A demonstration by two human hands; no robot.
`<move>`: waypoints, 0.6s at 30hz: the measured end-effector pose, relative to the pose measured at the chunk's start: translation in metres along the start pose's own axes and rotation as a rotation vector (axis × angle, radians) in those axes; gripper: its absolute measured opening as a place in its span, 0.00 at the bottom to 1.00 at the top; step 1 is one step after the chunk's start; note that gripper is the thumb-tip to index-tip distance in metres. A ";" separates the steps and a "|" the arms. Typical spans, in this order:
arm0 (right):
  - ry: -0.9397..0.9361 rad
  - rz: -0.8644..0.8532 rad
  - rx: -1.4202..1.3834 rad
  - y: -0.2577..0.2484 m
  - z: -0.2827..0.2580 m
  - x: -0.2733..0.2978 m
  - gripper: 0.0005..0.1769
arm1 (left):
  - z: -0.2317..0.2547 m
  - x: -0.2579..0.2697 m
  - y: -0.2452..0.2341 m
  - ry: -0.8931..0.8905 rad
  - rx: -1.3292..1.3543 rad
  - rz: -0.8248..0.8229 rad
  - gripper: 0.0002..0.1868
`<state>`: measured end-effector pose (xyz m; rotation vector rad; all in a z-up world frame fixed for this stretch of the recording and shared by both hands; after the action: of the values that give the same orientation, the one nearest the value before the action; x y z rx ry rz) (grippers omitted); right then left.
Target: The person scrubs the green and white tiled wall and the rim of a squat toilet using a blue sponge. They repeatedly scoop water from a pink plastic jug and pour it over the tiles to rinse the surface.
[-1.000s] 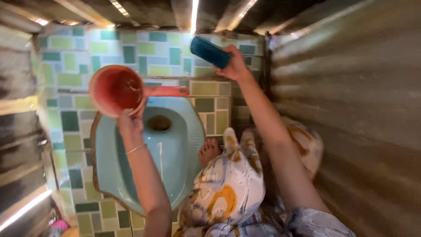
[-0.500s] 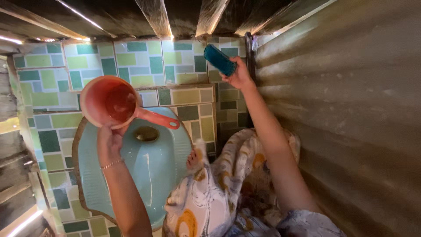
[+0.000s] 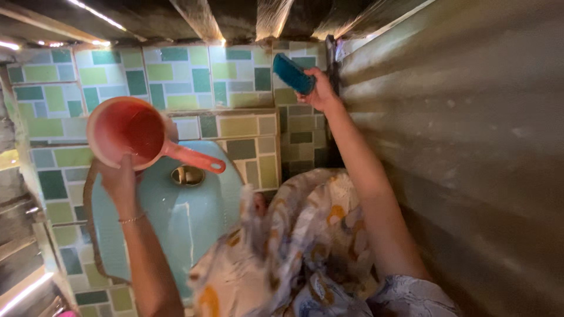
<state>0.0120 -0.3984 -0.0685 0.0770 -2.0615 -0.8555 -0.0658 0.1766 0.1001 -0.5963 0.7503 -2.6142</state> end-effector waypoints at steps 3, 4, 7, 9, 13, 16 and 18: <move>0.036 0.062 0.012 -0.014 -0.017 -0.012 0.22 | 0.072 0.021 -0.013 0.148 -0.497 -0.098 0.21; 0.048 0.077 0.002 -0.020 -0.021 -0.014 0.21 | 0.100 0.028 -0.015 0.230 -0.666 -0.160 0.18; 0.004 0.033 0.104 -0.031 -0.038 -0.018 0.19 | 0.182 0.048 -0.015 0.530 -1.160 -0.347 0.11; -0.017 0.081 0.216 -0.041 -0.043 -0.026 0.22 | 0.223 0.062 0.009 0.797 -1.379 -0.458 0.08; -0.088 0.181 0.587 -0.057 -0.039 -0.065 0.33 | 0.271 0.080 0.134 1.409 -1.139 -0.470 0.07; -0.352 0.429 1.618 -0.055 -0.002 -0.091 0.40 | 0.252 0.082 0.250 1.331 -0.889 -0.639 0.21; -0.467 0.572 1.861 -0.060 0.041 -0.086 0.46 | 0.226 0.069 0.317 1.144 -0.969 -0.774 0.15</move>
<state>0.0195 -0.3911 -0.1805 0.2696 -2.3525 1.6333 0.0540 -0.2001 0.1152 0.7117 2.6173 -2.9612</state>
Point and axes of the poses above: each hand's wrist, its own x-axis away from the middle knuckle, its own y-axis out of the palm, z = x × y, the point moved 7 cm from there along -x, towards the middle knuckle, and after that the axes turned 10 degrees about y, right-handed, at the moved point
